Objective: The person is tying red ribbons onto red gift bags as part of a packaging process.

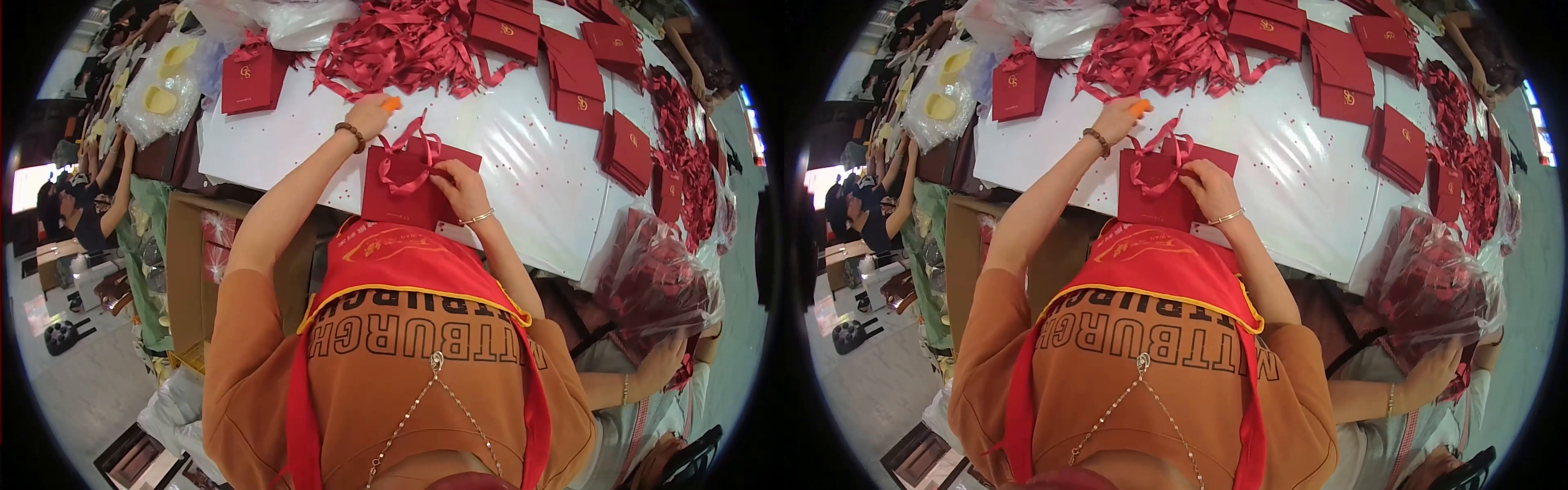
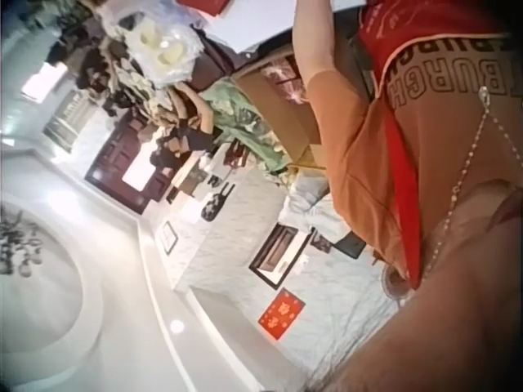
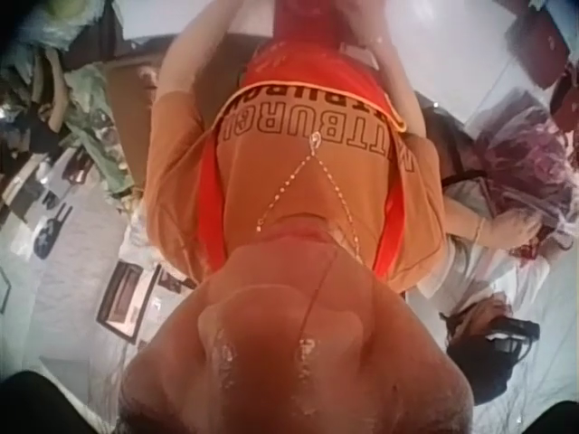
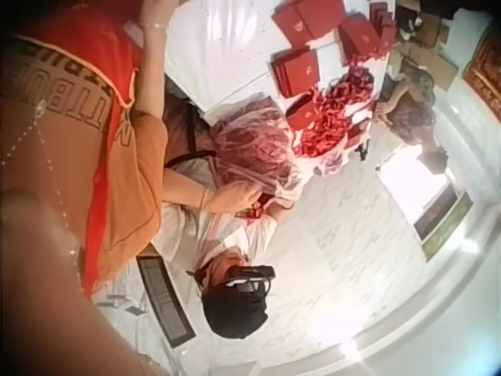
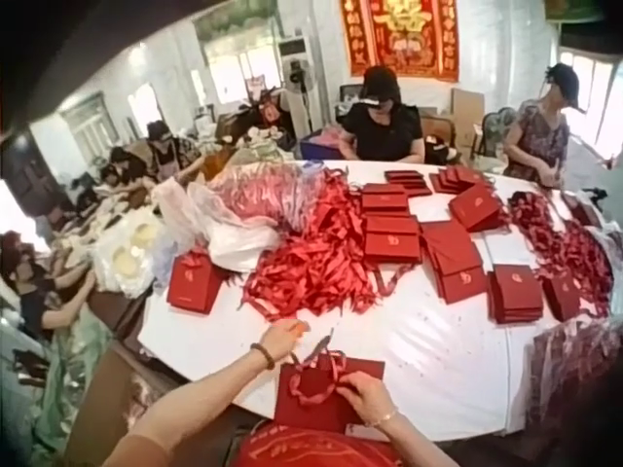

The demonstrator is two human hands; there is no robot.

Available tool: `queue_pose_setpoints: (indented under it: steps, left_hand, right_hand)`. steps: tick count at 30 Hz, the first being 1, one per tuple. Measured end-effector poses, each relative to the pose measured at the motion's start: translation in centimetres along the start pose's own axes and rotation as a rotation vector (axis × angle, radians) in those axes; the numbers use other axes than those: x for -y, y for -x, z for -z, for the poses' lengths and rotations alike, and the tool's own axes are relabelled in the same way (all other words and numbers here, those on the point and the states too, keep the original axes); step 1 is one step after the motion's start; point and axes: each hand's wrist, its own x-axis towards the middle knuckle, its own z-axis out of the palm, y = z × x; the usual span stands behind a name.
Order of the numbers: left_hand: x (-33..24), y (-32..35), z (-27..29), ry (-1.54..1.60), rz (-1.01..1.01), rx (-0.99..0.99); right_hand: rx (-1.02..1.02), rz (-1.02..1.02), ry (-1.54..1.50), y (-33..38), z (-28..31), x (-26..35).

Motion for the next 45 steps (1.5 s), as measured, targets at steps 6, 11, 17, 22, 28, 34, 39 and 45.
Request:
queue_pose_setpoints:
  steps: [6, 11, 17, 22, 28, 34, 39, 45]
  left_hand:
    - [-1.2, 2.1, 1.1, -0.284, 0.383, 0.192]
    - [1.1, 2.3, 1.0, 0.121, 0.123, 0.178]
    - [-2.1, 1.8, 0.2, 0.273, 0.08, 0.233]
    - [-4.4, 0.7, -1.9, -0.297, 0.109, 0.257]
    - [-3.8, 0.6, -2.3, -0.527, -0.019, 0.289]
    - [-4.5, 0.9, -2.1, -0.609, -0.223, 0.124]
    - [-5.6, -1.2, 1.4, -0.659, -0.05, -0.037]
    - [-2.3, 1.0, 4.7, 0.453, 0.021, -0.145]
  right_hand:
    - [-0.007, 0.026, 0.0, -0.4, -0.1, -0.5]
    - [0.002, -0.017, -0.057, -0.3, -0.1, -0.3]
    - [-0.014, 0.004, -0.04, -0.2, -0.3, 0.0]
    - [0.039, -0.023, -0.01, -0.2, -0.2, 0.9]
    - [-0.198, 0.218, 0.265, -0.2, -0.8, 0.3]
    - [0.081, -0.174, -0.364, -0.3, -2.3, 0.9]
    - [0.111, -0.108, -0.309, -0.9, -1.2, 2.3]
    - [-0.092, -0.13, -0.548, -1.1, -2.4, -1.2]
